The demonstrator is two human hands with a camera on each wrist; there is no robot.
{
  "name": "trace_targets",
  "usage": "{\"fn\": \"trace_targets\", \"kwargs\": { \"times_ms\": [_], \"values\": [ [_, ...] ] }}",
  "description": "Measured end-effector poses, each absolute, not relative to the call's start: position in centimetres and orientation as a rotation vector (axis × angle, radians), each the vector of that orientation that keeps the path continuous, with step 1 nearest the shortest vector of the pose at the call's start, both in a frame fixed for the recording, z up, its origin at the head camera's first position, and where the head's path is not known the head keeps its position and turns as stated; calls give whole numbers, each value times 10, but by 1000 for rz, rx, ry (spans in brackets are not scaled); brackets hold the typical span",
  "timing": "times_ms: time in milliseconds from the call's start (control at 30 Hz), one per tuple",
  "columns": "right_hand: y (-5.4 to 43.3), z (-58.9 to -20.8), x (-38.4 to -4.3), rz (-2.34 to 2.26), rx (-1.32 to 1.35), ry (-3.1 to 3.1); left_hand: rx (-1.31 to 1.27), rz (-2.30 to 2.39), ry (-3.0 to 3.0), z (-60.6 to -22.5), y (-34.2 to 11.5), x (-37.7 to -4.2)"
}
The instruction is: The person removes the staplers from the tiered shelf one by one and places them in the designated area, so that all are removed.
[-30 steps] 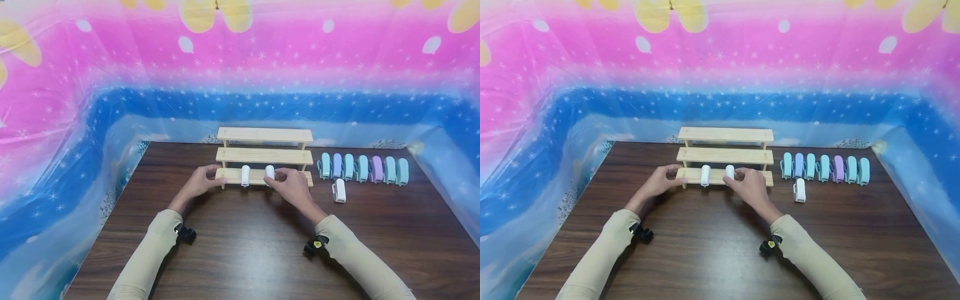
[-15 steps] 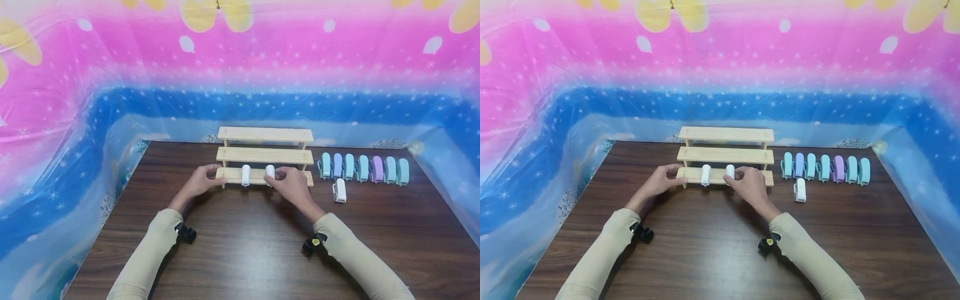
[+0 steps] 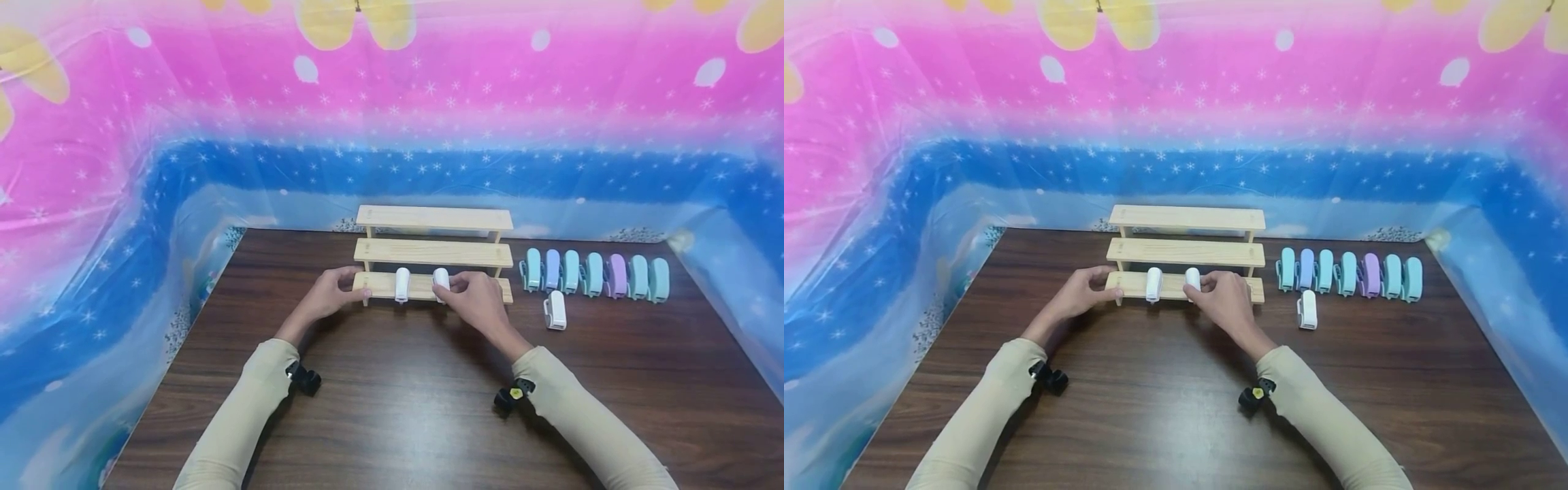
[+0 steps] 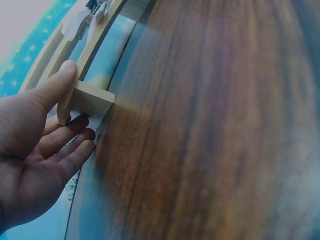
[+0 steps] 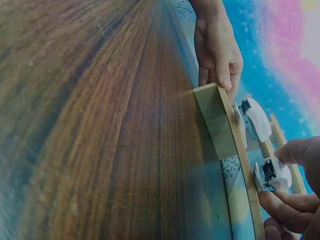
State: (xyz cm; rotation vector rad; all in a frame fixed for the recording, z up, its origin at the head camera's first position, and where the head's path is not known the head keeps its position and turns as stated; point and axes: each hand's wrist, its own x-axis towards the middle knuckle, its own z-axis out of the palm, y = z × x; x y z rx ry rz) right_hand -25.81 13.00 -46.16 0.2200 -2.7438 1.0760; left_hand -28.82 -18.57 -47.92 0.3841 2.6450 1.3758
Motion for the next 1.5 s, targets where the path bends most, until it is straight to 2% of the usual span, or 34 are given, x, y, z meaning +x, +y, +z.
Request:
{"fn": "trace_targets", "kwargs": {
  "times_ms": [633, 1500],
  "values": [
    [130, -459, -255, 1091, 209, -2742, 387, 1373, 2652, -479, -185, -288],
    [154, -442, -241, 1036, 155, -2692, 393, 1370, 2657, -481, -186, -289]
  ]
}}
